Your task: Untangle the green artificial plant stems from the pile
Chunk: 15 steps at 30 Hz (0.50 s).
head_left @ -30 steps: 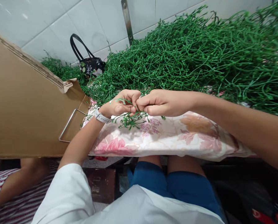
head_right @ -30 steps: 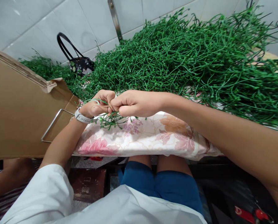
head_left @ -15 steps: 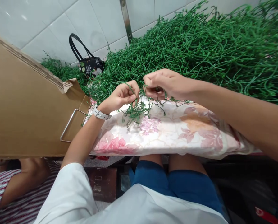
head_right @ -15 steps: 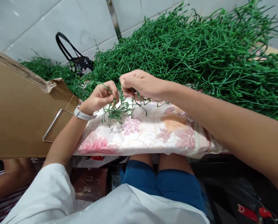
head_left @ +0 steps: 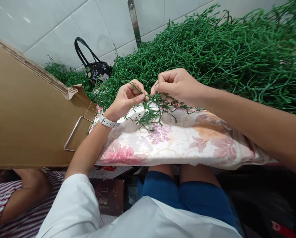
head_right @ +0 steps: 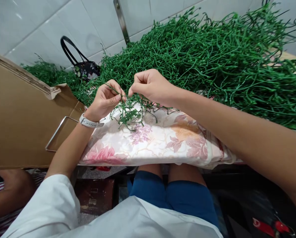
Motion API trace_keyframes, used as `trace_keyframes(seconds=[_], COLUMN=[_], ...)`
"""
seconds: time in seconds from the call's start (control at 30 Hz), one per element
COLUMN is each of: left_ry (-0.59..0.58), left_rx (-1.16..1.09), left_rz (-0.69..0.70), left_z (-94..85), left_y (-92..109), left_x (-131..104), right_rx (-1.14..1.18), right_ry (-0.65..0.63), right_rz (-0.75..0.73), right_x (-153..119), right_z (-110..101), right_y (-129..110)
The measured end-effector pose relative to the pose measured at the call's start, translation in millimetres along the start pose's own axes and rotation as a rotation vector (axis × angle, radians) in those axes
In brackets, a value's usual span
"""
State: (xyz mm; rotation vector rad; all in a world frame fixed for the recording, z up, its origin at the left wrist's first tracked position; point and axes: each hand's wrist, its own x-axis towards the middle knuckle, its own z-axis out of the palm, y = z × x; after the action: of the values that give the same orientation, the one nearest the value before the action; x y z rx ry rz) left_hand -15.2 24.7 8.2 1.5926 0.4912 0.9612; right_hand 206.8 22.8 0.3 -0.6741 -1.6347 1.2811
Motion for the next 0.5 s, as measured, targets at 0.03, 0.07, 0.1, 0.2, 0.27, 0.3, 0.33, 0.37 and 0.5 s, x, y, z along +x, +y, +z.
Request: trace_keyframes(seconds=[0.03,0.07,0.1,0.2,0.27,0.3,0.33,0.37,0.5], left_ry=[0.018,0.040,0.061,0.108,0.124,0.130,0.134,0.136,0.120], left_rx=[0.008,0.017,0.027,0.069,0.099,0.112,0.126,0.141,0.168], left_rz=[0.003,0.004,0.003,0.004,0.031,0.054,0.079,0.101,0.149], left_z=[-0.3,-0.6,-0.9,-1.4,-0.8,-0.2,0.7,1.7,5.7], left_y=[-1.4,-3.1,-5.1,-10.9,-13.5,-14.2,-14.5,-14.7,-14.8], left_x=[0.4,0.7,1.1,1.8,2.1,2.2,2.4,2.6,3.0], right_rx=[0.009,0.023,0.040,0.080,0.064,0.045,0.019,-0.016,-0.232], right_ry=[0.006,0.006,0.002,-0.019,-0.034,-0.047,-0.061,-0.069,-0.061], right_rz=[0.000,0.000,-0.001,-0.002,0.004,0.010,0.018,0.017,-0.134], right_x=[0.5,1.1,1.6,2.4,2.1,1.7,1.4,1.2,1.3], right_z=[-0.3,-0.7,-0.9,0.1,1.8,2.7,3.4,3.7,2.1], right_y=[1.2,2.6,4.0,6.6,6.4,6.0,5.5,5.1,5.3])
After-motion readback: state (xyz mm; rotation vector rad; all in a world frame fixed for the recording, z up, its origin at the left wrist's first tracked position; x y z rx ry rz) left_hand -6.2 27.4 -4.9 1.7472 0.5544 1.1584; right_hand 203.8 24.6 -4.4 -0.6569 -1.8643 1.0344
